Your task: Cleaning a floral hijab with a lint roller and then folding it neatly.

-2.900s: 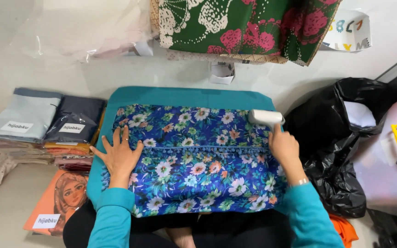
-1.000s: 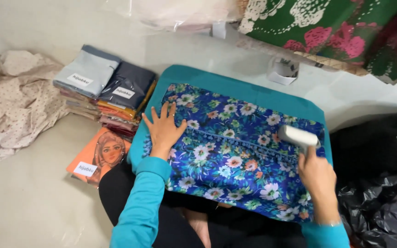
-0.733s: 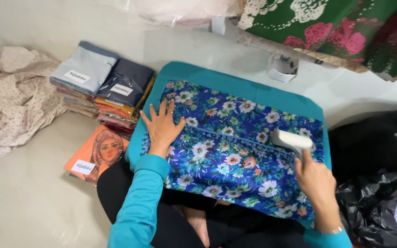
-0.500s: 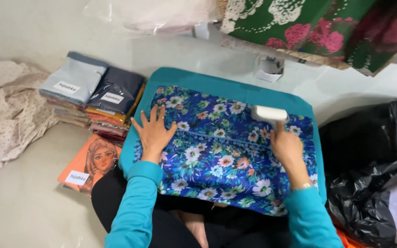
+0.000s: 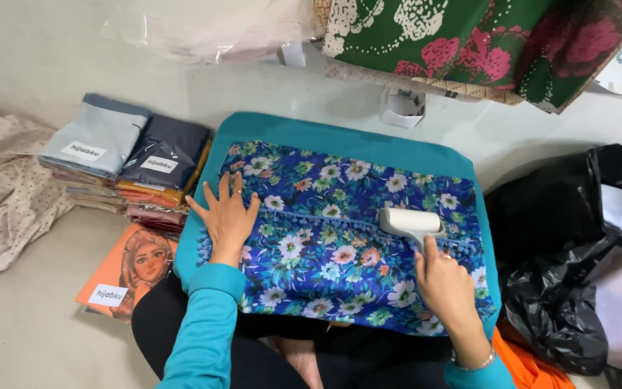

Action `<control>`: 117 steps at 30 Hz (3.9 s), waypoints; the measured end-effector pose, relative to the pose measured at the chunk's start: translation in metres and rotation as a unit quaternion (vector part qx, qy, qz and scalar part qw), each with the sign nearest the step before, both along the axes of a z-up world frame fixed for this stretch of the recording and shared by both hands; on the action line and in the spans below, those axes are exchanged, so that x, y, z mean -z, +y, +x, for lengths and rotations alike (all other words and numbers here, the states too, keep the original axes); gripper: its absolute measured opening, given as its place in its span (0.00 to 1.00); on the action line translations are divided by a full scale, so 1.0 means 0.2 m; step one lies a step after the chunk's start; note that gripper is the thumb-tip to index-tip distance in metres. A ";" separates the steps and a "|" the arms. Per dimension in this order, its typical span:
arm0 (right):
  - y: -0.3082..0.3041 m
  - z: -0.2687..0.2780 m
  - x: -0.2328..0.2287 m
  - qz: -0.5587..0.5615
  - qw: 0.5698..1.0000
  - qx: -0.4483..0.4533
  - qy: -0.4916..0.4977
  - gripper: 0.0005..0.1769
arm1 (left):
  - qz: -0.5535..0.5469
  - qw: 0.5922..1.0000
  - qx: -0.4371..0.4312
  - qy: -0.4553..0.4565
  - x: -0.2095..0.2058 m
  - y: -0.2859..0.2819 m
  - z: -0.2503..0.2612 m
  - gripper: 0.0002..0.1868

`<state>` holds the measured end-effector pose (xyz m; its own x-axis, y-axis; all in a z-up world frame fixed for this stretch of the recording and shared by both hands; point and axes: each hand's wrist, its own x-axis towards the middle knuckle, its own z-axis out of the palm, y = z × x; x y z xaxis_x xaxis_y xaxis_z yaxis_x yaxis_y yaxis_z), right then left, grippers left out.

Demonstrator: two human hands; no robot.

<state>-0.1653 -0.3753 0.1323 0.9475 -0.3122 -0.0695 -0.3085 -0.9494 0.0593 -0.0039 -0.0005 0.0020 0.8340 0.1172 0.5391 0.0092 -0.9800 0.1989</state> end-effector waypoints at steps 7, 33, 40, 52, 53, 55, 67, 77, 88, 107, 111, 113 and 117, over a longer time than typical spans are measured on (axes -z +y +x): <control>0.12 0.32 0.04 0.051 0.996 -0.040 -0.057 0.27 | 0.016 1.000 -0.019 -0.019 0.04 0.01 0.02 0.28; 0.29 0.34 0.14 0.020 0.990 -0.107 -0.087 0.27 | 0.046 0.997 -0.039 -0.040 0.03 0.00 0.02 0.28; 0.41 0.77 0.18 0.060 0.979 -0.148 -0.126 0.27 | 0.033 0.998 -0.046 -0.033 0.06 0.01 0.03 0.29; 0.28 0.16 0.05 0.060 0.978 -0.195 -0.042 0.28 | 0.025 0.998 -0.037 -0.039 0.09 0.01 0.04 0.28; 0.27 0.16 0.04 0.063 0.975 -0.207 -0.043 0.27 | 0.027 0.998 -0.034 -0.041 0.09 0.01 0.04 0.28; 0.31 0.24 0.02 0.069 0.973 -0.215 -0.050 0.26 | 0.026 0.998 -0.035 -0.042 0.10 0.01 0.03 0.28; 0.58 0.85 0.10 0.077 0.960 -0.245 -0.113 0.27 | 0.016 0.998 -0.027 -0.052 0.07 0.01 0.04 0.28; 0.28 0.35 -0.09 0.073 0.946 -0.312 -0.056 0.25 | 0.022 0.997 -0.039 -0.056 0.09 0.01 0.04 0.28; 0.50 0.68 -0.08 0.089 0.927 -0.359 -0.061 0.25 | 0.017 0.996 -0.057 -0.071 0.12 0.01 0.07 0.31; 0.53 0.51 -0.34 0.101 0.936 -0.335 0.040 0.27 | -0.045 0.998 -0.045 -0.021 0.05 -0.01 0.05 0.32; 0.59 0.59 -0.29 0.104 0.932 -0.347 0.022 0.25 | -0.067 0.997 -0.025 -0.032 -0.05 -0.01 0.01 0.25; 0.63 0.69 -0.19 0.106 0.921 -0.374 0.008 0.26 | -0.141 0.990 -0.013 -0.006 -0.06 -0.01 0.00 0.32; 0.82 0.80 -0.17 0.135 0.915 -0.381 0.001 0.28 | -0.168 0.986 -0.004 -0.008 -0.10 -0.02 -0.01 0.34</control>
